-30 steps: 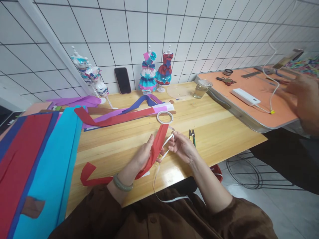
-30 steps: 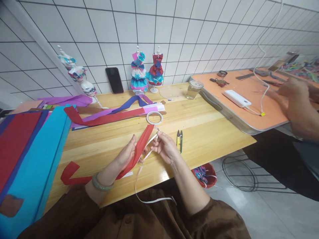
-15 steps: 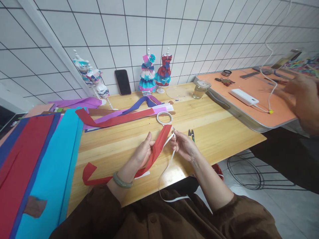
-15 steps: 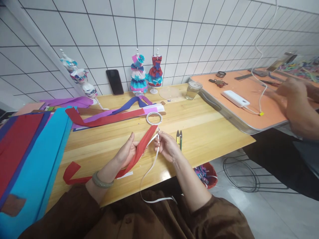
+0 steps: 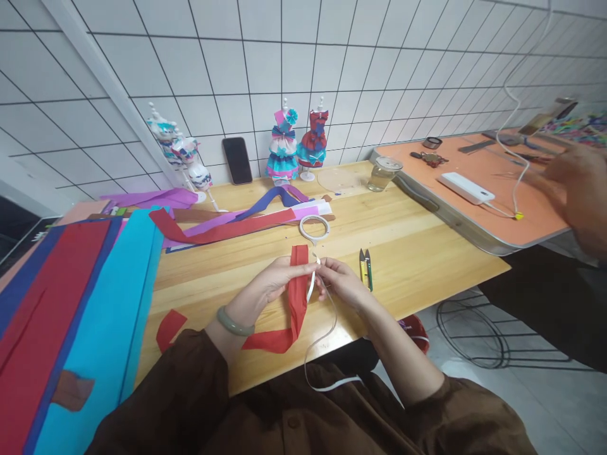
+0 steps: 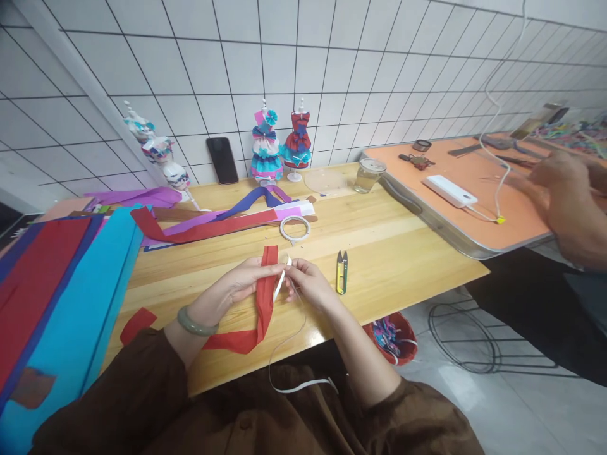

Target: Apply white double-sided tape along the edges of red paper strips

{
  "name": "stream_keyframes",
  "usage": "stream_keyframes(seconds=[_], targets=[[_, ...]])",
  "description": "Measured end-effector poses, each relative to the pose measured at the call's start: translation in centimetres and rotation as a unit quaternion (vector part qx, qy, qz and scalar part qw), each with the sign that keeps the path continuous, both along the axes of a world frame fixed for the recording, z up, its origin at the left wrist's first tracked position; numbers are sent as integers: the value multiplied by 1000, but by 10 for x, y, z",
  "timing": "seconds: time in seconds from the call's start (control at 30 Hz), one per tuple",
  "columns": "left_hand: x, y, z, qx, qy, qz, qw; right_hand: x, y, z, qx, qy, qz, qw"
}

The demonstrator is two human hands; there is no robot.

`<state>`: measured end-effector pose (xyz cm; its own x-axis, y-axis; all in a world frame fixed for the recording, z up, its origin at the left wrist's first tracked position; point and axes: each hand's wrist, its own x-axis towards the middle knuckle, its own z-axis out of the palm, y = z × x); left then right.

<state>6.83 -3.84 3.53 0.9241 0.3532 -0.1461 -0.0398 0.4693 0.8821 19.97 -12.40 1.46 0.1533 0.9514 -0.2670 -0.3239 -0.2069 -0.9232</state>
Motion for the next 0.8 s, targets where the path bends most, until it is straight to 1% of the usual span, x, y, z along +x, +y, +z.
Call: stream_keyframes(seconds=[0.07,0.2,0.33,0.5,0.63,0.8], targets=[[1,2,-4,11,5,-13,1000,1,-1,-1,-1,-33,16,999],[4,6,-16,6,20,-26,999,5,-4,-6,19,-104,59,993],[10,8,-25,16,56,17,998,7,-9,-7,35,-196,66,978],[15,12,-31,30,72,24,997,7,-12,-4,33,-253,88,963],[16,16,-32,16,88,43,995,9,-13,-5,25,-280,97,955],[15,16,-25,5,112,27,993,11,-14,-6,17,-336,89,937]])
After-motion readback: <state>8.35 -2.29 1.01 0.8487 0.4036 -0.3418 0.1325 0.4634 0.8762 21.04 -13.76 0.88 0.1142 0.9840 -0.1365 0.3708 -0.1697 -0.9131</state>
